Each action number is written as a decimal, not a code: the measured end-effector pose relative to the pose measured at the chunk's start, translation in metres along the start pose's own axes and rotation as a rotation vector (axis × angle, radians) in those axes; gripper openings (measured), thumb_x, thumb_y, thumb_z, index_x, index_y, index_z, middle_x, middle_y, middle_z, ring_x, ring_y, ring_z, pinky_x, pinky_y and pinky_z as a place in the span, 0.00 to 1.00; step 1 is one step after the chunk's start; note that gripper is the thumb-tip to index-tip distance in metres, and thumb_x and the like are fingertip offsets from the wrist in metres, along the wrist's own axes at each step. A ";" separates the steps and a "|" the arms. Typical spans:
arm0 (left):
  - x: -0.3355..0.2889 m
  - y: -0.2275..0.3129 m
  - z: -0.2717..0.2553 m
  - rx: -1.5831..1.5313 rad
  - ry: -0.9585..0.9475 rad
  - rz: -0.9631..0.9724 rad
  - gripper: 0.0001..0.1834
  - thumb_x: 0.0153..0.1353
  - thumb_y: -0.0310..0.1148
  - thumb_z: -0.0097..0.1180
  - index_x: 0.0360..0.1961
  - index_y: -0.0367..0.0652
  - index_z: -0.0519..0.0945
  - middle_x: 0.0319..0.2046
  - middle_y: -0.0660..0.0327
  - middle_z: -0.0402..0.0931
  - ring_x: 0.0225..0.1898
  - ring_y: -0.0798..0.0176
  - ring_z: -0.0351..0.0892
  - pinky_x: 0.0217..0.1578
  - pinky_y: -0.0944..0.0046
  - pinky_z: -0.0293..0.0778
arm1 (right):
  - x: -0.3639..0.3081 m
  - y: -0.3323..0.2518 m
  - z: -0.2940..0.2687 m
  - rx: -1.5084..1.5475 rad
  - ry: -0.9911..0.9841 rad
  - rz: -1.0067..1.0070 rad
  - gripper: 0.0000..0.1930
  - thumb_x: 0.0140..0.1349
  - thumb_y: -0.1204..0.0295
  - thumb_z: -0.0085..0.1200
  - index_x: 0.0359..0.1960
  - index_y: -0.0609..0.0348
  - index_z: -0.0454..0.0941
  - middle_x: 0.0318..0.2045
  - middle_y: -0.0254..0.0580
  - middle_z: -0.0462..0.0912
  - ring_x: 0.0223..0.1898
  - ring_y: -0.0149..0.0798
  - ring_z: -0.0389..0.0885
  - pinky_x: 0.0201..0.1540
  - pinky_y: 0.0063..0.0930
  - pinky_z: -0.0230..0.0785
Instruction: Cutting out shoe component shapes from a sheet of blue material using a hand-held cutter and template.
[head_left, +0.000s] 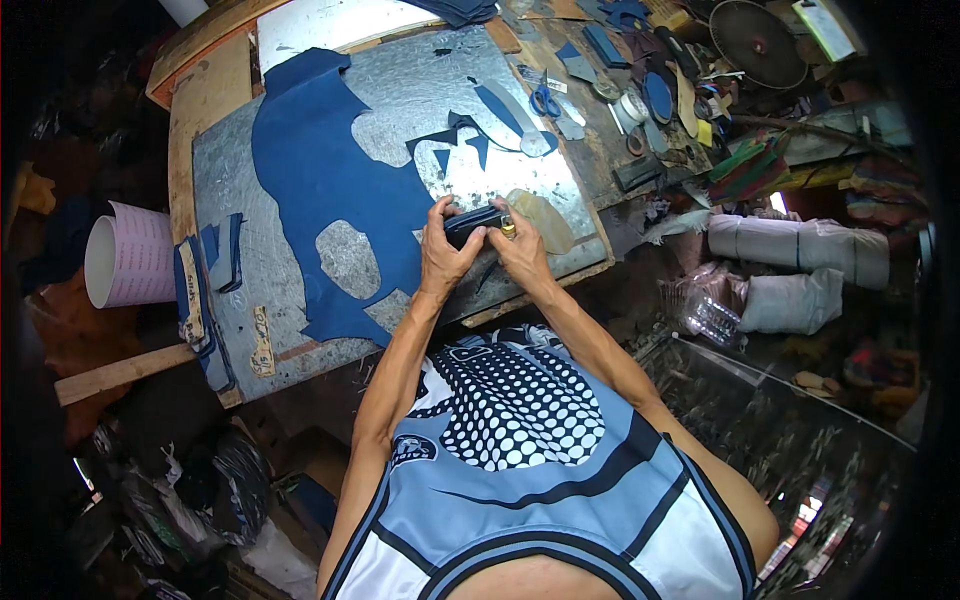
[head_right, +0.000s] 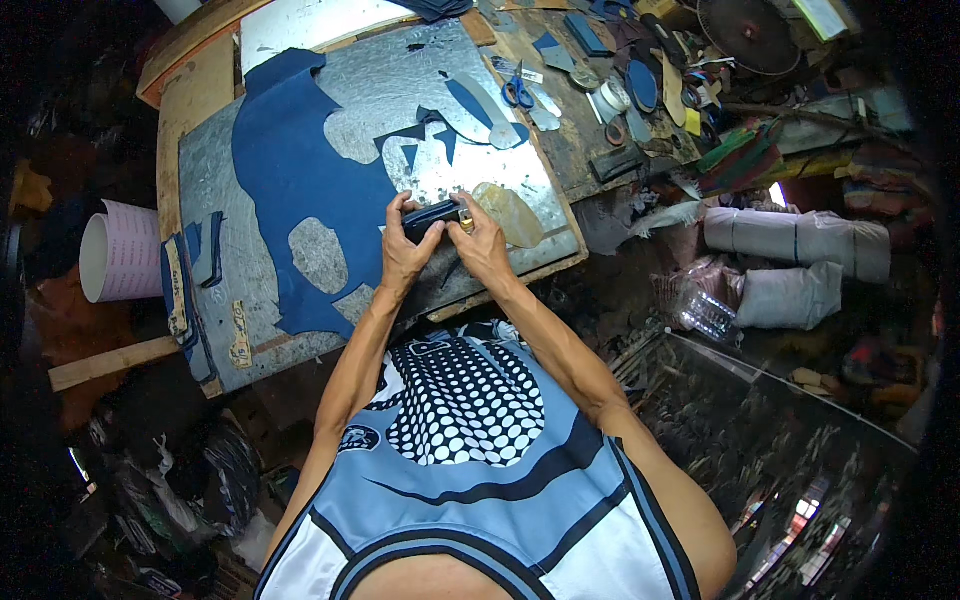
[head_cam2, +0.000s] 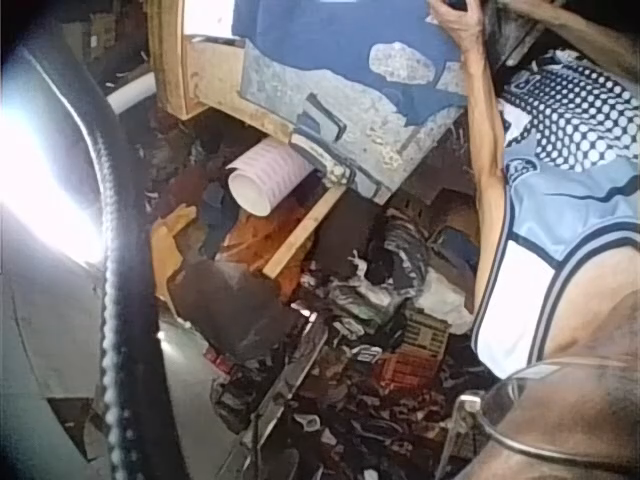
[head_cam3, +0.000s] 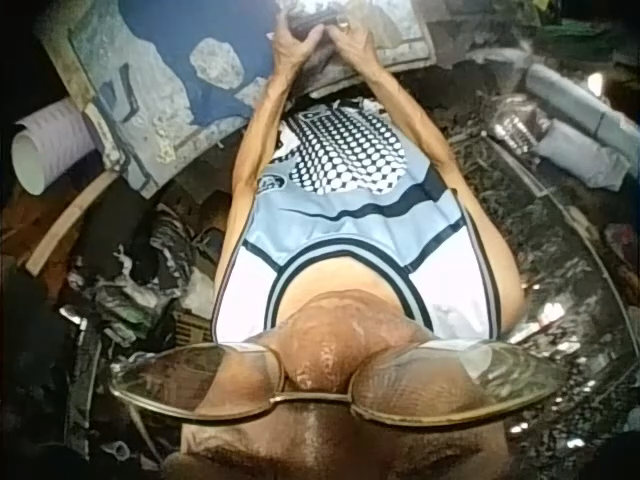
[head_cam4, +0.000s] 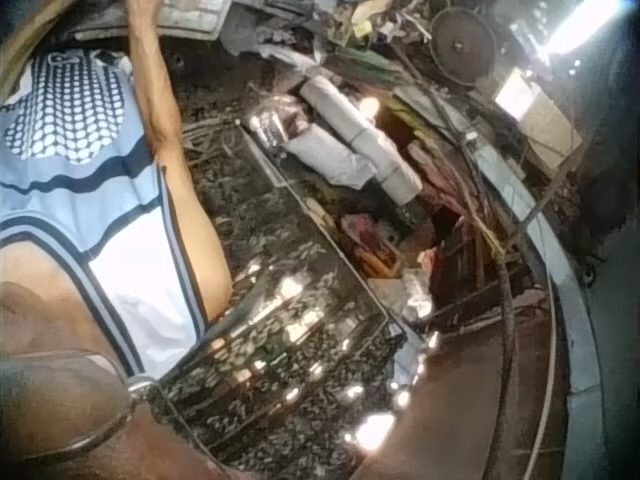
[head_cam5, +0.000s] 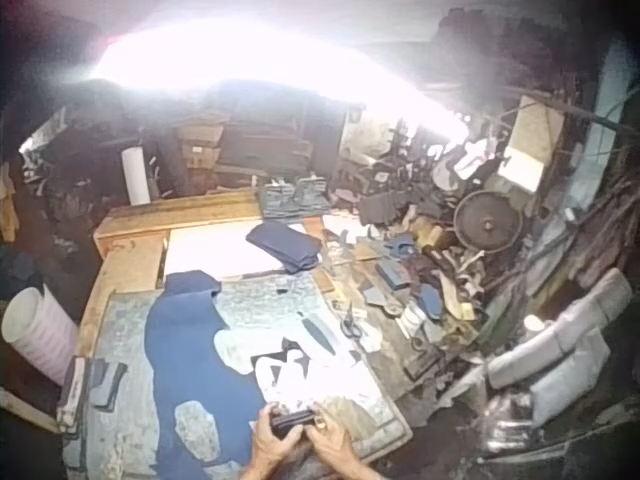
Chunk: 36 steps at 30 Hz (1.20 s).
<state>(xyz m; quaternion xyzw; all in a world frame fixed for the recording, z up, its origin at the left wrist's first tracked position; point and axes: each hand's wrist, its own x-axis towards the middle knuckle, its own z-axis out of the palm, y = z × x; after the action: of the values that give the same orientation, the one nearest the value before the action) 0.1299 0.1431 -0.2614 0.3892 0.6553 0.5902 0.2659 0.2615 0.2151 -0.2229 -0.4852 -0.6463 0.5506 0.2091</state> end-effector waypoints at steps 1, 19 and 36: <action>0.001 0.001 0.002 -0.009 -0.004 0.008 0.35 0.55 0.39 0.67 0.60 0.39 0.67 0.43 0.50 0.75 0.44 0.51 0.76 0.48 0.53 0.71 | 0.000 -0.001 -0.001 -0.008 -0.034 0.089 0.30 0.61 0.69 0.55 0.67 0.56 0.66 0.30 0.45 0.83 0.27 0.30 0.76 0.33 0.28 0.70; -0.013 -0.022 0.015 -0.003 0.032 -0.082 0.21 0.72 0.39 0.41 0.53 0.32 0.74 0.44 0.44 0.77 0.49 0.44 0.75 0.53 0.52 0.67 | -0.032 0.014 0.020 0.131 0.098 -0.059 0.35 0.65 0.72 0.52 0.74 0.49 0.53 0.20 0.29 0.71 0.20 0.24 0.69 0.22 0.23 0.64; -0.008 -0.011 0.016 0.168 -0.119 -0.040 0.20 0.71 0.41 0.42 0.48 0.33 0.76 0.43 0.43 0.77 0.46 0.39 0.74 0.50 0.46 0.65 | -0.036 0.020 0.017 0.298 0.115 0.174 0.34 0.66 0.69 0.53 0.73 0.50 0.55 0.19 0.28 0.73 0.15 0.23 0.68 0.15 0.21 0.61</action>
<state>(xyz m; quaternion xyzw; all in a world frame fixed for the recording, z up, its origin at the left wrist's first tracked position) 0.1445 0.1457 -0.2758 0.4315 0.6932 0.5035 0.2826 0.2717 0.1737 -0.2373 -0.5336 -0.5002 0.6276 0.2667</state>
